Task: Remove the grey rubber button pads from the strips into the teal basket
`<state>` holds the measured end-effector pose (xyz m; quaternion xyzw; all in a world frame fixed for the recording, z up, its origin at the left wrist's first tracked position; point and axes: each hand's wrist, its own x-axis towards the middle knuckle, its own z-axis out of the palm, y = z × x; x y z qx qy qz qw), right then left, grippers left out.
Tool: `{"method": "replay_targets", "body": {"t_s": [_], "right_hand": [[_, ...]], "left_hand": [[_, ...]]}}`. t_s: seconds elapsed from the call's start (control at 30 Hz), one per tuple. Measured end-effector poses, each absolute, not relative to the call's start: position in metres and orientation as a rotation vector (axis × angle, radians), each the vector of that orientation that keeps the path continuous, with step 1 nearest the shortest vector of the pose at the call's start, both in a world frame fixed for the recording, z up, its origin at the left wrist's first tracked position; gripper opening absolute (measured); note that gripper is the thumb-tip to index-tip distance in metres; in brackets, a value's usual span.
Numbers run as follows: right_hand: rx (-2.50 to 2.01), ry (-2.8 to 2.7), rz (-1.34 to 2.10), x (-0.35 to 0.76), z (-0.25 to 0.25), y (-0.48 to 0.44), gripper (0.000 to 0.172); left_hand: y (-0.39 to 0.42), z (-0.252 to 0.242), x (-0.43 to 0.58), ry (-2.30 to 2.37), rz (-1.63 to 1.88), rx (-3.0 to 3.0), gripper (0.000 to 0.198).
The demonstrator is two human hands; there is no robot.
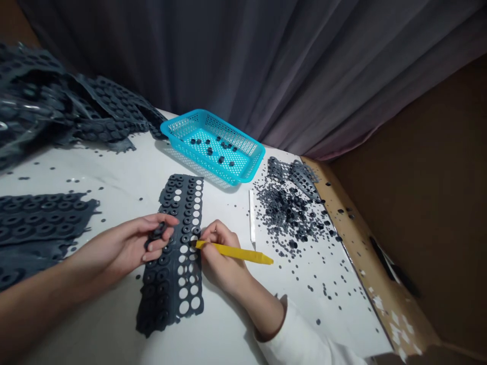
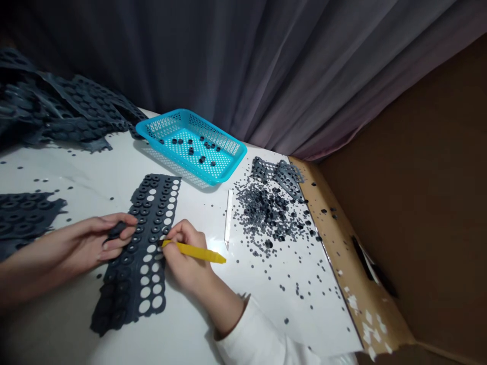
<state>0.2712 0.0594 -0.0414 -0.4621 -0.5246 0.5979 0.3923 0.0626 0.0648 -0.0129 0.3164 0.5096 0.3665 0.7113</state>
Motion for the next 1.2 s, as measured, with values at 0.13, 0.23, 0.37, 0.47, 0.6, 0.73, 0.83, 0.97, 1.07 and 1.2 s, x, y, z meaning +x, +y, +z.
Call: {"method": "replay_targets", "body": {"t_s": [0.13,0.23,0.37,0.47,0.6,0.73,0.83,0.97,1.07,1.2], "right_hand": [[-1.256,-1.328,1.460,0.269,-0.041,0.060,0.006],[-1.264,-1.348,1.483,0.269,-0.041,0.061,0.005],[-1.295,-1.401,1.467,0.267,-0.040,0.062,0.007],[-1.316,-1.477,1.432,0.266,-0.036,0.063,0.011],[-1.327,-1.531,1.412,0.265,-0.031,0.065,0.013],[-1.345,-1.519,1.418,0.266,-0.033,0.067,0.013],[-1.342,-1.528,1.403,0.267,-0.036,0.066,0.012],[-1.310,-1.566,1.372,0.268,-0.038,0.065,0.011],[-1.303,-1.575,1.357,0.267,-0.038,0.065,0.012],[-1.335,-1.567,1.352,0.266,-0.038,0.066,0.011]], "left_hand": [[0.069,-0.009,0.066,1.042,0.859,0.514,0.028],[0.067,-0.006,0.070,1.140,0.801,0.516,0.031],[0.065,-0.011,0.069,1.232,0.766,0.717,0.012],[0.067,-0.018,0.065,1.216,0.743,0.965,0.019],[0.067,-0.018,0.063,1.318,0.710,1.401,0.025],[0.065,-0.018,0.069,1.382,0.589,1.965,0.027],[0.068,-0.023,0.077,1.306,0.495,2.297,0.024],[0.075,-0.028,0.086,1.235,0.285,2.571,0.022],[0.078,-0.034,0.085,1.173,0.213,2.761,0.030],[0.081,-0.048,0.074,0.967,0.314,2.972,0.033]]}}
